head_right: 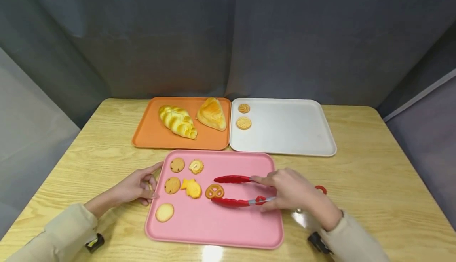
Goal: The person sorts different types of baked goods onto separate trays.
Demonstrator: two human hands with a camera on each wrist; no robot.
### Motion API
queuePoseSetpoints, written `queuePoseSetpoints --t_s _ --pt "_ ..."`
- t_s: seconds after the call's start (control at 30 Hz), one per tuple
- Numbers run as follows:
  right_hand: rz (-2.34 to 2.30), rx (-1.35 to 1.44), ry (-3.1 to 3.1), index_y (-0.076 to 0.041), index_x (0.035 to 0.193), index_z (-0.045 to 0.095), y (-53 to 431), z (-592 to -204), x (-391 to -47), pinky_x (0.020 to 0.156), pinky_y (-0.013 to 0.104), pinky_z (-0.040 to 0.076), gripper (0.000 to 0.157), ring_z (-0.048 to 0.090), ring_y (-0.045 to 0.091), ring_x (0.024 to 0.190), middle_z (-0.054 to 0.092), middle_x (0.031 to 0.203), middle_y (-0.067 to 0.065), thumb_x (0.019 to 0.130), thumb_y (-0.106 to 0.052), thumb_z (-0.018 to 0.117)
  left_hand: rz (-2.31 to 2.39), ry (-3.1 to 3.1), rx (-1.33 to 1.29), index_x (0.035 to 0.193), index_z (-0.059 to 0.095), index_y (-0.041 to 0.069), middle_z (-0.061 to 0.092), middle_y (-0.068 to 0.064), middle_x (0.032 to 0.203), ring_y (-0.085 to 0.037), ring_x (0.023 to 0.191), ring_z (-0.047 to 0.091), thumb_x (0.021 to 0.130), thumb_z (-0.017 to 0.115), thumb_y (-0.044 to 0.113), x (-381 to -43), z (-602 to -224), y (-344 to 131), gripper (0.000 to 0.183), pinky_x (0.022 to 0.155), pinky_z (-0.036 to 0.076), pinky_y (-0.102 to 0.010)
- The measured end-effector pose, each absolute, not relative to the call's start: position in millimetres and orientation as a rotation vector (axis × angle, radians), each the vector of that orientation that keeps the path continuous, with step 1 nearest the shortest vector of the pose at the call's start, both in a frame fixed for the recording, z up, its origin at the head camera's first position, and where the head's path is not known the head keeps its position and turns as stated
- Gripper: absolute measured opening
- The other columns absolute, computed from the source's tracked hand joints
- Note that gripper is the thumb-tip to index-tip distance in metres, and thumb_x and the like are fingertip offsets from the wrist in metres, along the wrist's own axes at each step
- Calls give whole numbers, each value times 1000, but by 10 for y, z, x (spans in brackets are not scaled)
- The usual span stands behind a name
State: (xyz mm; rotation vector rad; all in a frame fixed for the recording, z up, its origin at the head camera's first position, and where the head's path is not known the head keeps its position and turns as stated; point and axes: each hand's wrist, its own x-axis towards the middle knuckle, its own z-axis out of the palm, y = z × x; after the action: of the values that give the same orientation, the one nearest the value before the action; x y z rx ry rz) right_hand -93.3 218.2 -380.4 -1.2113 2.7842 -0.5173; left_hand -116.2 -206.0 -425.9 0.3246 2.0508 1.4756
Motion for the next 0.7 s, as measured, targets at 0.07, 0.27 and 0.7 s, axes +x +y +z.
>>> queuePoseSetpoints --t_s 0.07,0.27,0.7 --pt "-516 -1213 2787 -13 115 65 2178 -3809 -931 46 14 31 63 33 -2 52 46 61 -17 65 -50 76 1474 2051 328 146 10 4 51 -15 81 -17 56 57 76 67 -6 -1163 -4257 -2058 91 47 53 -34" --pt "-470 -1211 2795 -12 116 64 2170 -3827 -923 48 15 34 65 37 -2 55 52 67 -15 65 -50 76 1470 2053 327 146 10 4 51 -14 80 -17 56 57 76 67 -5 -1162 -4248 -2058 91 47 53 -35" --pt "-499 -1257 2797 -15 114 66 2126 -3867 -948 45 14 28 59 30 -2 52 46 61 -16 64 -42 79 1468 2052 323 146 10 5 51 -14 81 -17 56 57 77 66 -6 -1162 -4249 -2057 90 47 53 -34"
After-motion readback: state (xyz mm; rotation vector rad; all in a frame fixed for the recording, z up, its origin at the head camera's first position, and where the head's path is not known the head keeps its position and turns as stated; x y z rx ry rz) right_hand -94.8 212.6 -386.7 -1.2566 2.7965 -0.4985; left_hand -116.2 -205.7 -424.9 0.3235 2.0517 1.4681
